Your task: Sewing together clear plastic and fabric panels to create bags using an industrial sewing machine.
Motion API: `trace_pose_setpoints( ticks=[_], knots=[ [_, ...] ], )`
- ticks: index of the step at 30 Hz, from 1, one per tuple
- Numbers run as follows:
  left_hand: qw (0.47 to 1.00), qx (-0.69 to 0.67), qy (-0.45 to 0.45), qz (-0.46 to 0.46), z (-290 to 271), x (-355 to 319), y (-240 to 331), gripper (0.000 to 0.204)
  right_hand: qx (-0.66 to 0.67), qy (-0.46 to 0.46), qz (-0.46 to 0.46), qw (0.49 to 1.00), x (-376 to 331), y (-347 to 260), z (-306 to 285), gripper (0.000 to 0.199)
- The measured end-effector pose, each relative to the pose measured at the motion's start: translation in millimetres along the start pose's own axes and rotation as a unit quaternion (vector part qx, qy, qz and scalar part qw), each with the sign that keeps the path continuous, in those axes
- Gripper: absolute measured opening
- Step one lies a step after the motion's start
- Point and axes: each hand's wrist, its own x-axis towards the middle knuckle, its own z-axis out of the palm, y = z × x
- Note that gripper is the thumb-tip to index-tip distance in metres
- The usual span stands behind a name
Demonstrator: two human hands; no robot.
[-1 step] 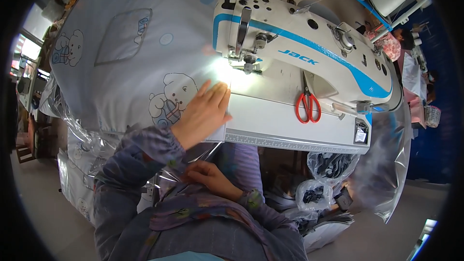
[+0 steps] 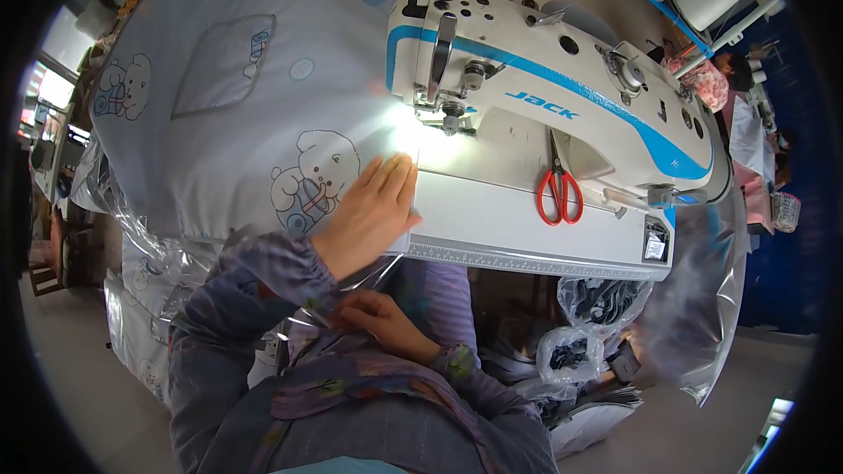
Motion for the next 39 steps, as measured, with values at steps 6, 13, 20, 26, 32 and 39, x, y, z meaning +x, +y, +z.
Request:
trace_pose_setpoints(
  ticks=[6, 13, 20, 26, 32, 39],
  knots=[
    [0.996, -0.004, 0.081, 0.025, 7.0, 1.8, -13.0, 0.07, 0.035, 0.011, -0.05, 0.998, 15.6, 1.1, -15.9, 0.022],
    [0.992, 0.124, 0.008, 0.02, 1.4, -2.6, 14.0, 0.06, -0.427, -0.005, -0.227, 0.875, 62.4, 32.2, -10.5, 0.024],
    [0.966, -0.25, 0.057, -0.03, -0.1, -49.0, -8.2, 0.051, -0.248, -0.114, 0.07, 0.959, -17.4, 14.8, -10.0, 0.023],
    [0.982, -0.176, 0.031, -0.054, 1.3, -44.5, -1.5, 0.045, -0.152, 0.031, 0.03, 0.987, -33.3, 2.0, 6.8, 0.015],
    [0.979, -0.195, 0.048, -0.026, 7.7, -27.1, -28.2, 0.039, -0.1, 0.018, 0.005, 0.995, -18.8, -23.4, 2.8, 0.014],
    [0.98, -0.192, 0.059, -0.003, 17.6, 1.8, -54.7, 0.036, -0.132, 0.024, -0.045, 0.99, 3.6, -62.3, 11.3, 0.025]
  ],
)
